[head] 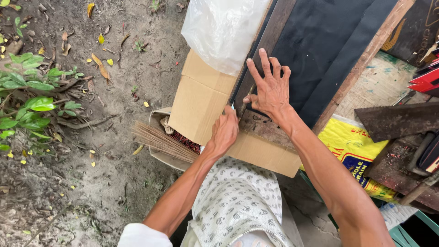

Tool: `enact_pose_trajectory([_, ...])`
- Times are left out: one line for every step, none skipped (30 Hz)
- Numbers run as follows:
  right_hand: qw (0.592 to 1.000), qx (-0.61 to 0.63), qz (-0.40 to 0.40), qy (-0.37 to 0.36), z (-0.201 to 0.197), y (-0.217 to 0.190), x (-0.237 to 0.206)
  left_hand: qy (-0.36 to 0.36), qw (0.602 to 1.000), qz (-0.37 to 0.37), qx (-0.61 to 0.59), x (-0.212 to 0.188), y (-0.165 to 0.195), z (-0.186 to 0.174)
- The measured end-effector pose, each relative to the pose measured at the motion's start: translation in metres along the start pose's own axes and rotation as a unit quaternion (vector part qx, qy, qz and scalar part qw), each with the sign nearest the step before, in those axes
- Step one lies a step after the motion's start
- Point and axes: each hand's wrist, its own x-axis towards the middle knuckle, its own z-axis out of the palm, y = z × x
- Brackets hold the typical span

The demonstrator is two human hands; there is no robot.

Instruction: The person lays a black sheet on a wooden board and uses a utility knife guided along a wooden batten to cut a long strip from its edge. They periodically hone the knife on a stone in a small box, then continue cutting, also slicing a white strip beside the board.

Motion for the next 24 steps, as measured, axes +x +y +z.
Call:
enact_pose_trajectory([1.0, 0.003, -0.002, 0.004, 0.0, 0.0, 0.0, 0.008, 1.0, 0.003, 0.008, -0.003, -0.002, 0.0])
enact_pose_trajectory([1.0, -0.004, -0.005, 0.014, 0.0, 0.0, 0.0, 0.015, 1.0, 0.005, 0.018, -0.006, -0.005, 0.0])
enact_pose_trajectory([1.0, -0.007, -0.008, 0.017, -0.001, -0.001, -0.001, 0.003, 1.0, 0.004, 0.001, -0.01, -0.008, 0.0])
enact_pose_trajectory([1.0, -0.009, -0.01, 0.015, -0.001, -0.001, -0.002, -0.014, 1.0, 0.0, -0.019, -0.016, -0.01, 0.0])
enact_pose_trajectory([1.0, -0.007, -0.004, 0.004, -0.001, -0.002, -0.003, -0.027, 0.999, 0.002, -0.039, -0.019, -0.012, 0.0])
enact_pose_trajectory([1.0, -0.008, 0.0, 0.0, -0.002, -0.003, -0.004, -0.015, 0.999, 0.008, -0.028, -0.021, -0.013, 0.001])
enact_pose_trajectory([1.0, -0.008, 0.003, 0.0, -0.002, -0.004, -0.003, 0.0, 1.0, 0.014, -0.014, -0.023, -0.014, 0.001])
enact_pose_trajectory([1.0, -0.007, 0.0, 0.006, -0.002, -0.004, -0.002, 0.012, 1.0, 0.018, 0.0, -0.025, -0.015, 0.001])
enact_pose_trajectory([1.0, -0.002, -0.001, 0.006, -0.002, -0.005, -0.003, 0.001, 1.0, 0.015, -0.001, -0.027, -0.015, 0.001])
enact_pose_trajectory([1.0, 0.001, -0.001, 0.002, -0.002, -0.006, -0.005, -0.013, 1.0, 0.01, -0.005, -0.029, -0.015, 0.0])
enact_pose_trajectory([1.0, 0.003, 0.001, -0.004, -0.002, -0.008, -0.006, -0.023, 1.0, 0.006, -0.008, -0.03, -0.014, -0.001])
enact_pose_trajectory([1.0, 0.002, 0.002, -0.004, -0.001, -0.008, -0.007, -0.024, 0.999, -0.021, 0.003, -0.032, -0.013, -0.003])
enact_pose_trajectory([1.0, 0.001, 0.003, -0.003, -0.001, -0.008, -0.008, -0.024, 0.998, -0.048, 0.013, -0.034, -0.011, -0.006])
enact_pose_trajectory([1.0, 0.006, -0.004, 0.006, -0.001, -0.008, -0.01, -0.024, 0.996, -0.077, 0.024, -0.035, -0.009, -0.008])
enact_pose_trajectory([1.0, 0.009, -0.009, 0.016, -0.001, -0.007, -0.012, -0.009, 0.997, -0.08, 0.011, -0.038, -0.007, -0.012])
enact_pose_trajectory([0.999, 0.011, -0.011, 0.031, -0.001, -0.005, -0.014, 0.005, 0.997, -0.076, 0.0, -0.04, -0.006, -0.016])
enact_pose_trajectory([0.999, 0.023, -0.001, 0.042, 0.0, -0.004, -0.016, 0.018, 0.997, -0.071, -0.009, -0.037, -0.003, -0.02])
enact_pose_trajectory([0.998, 0.039, 0.007, 0.048, 0.001, -0.002, -0.019, 0.061, 0.996, -0.043, -0.047, -0.032, -0.001, -0.021])
enact_pose_trajectory([0.997, 0.057, 0.011, 0.051, 0.003, -0.002, -0.021, 0.105, 0.991, -0.019, -0.085, -0.024, 0.003, -0.02])
enact_pose_trajectory([0.996, 0.064, 0.016, 0.056, 0.005, -0.002, -0.024, 0.147, 0.981, 0.006, -0.123, -0.015, 0.007, -0.018])
enact_pose_trajectory([0.995, 0.07, 0.023, 0.061, 0.007, -0.001, -0.026, 0.17, 0.976, 0.016, -0.133, -0.006, 0.011, -0.014])
enact_pose_trajectory([0.994, 0.075, 0.029, 0.068, 0.009, -0.001, -0.027, 0.193, 0.97, 0.027, -0.144, 0.005, 0.015, -0.009])
enact_pose_trajectory([0.994, 0.076, 0.033, 0.064, 0.01, 0.001, -0.028, 0.216, 0.963, 0.042, -0.157, 0.012, 0.018, -0.005])
enact_pose_trajectory([0.994, 0.077, 0.037, 0.061, 0.011, 0.002, -0.029, 0.218, 0.963, 0.036, -0.157, 0.017, 0.02, -0.002])
